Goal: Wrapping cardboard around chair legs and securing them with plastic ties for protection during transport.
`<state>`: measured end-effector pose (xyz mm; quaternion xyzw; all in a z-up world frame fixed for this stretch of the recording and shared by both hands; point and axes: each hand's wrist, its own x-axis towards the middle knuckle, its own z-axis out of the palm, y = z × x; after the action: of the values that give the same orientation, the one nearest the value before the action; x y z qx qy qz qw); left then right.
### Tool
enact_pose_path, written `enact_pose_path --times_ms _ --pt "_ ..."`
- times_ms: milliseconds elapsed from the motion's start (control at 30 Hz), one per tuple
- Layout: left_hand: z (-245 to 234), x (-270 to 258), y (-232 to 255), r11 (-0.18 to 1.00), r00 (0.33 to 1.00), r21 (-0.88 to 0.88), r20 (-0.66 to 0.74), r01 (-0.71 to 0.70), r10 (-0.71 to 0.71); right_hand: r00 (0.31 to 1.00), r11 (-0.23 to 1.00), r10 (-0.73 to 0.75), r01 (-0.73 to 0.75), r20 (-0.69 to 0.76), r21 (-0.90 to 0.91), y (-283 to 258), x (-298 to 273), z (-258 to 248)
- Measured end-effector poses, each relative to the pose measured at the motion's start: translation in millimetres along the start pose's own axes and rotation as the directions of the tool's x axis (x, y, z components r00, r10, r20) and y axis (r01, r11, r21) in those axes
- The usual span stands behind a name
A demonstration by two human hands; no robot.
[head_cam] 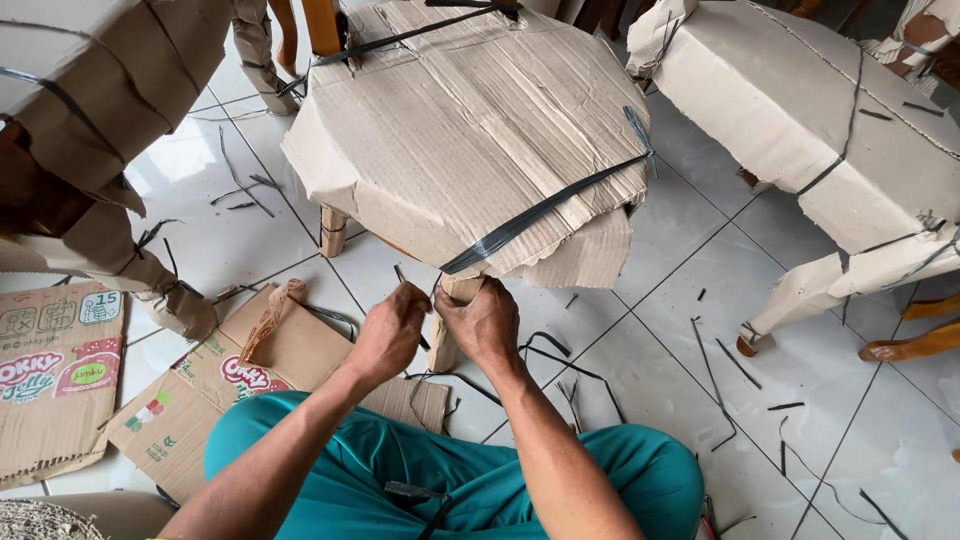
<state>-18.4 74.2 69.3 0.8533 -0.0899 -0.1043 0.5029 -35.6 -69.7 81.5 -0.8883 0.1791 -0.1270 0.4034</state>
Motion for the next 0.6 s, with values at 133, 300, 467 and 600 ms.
enact_pose_path --times_ms 133,300,467,600 --pt "13.2 1.6 -4.7 0.996 0.992 -0.017 0.087 0.089 -0.087 0.997 0.997 -0.06 0.062 0.039 -0.039 8.6 -0.8 -1.8" --pt "18.2 -4.1 7.5 0.989 0.988 -0.114 0.132 0.098 -0.083 0.982 0.995 -0.044 0.059 0.184 -0.075 7.9 5.4 -17.7" --pt "34.0 -21.0 26.5 0.896 0.991 -0.427 0.105 0.124 -0.088 0.927 0.966 -0.085 0.167 0.364 -0.2 -5.9 5.2 -43.3" --pt "40.4 -29.1 33.5 0.861 0.995 -0.499 0.062 0.1 -0.08 0.914 0.929 -0.079 0.212 0.399 -0.303 8.5 -11.8 -62.9"
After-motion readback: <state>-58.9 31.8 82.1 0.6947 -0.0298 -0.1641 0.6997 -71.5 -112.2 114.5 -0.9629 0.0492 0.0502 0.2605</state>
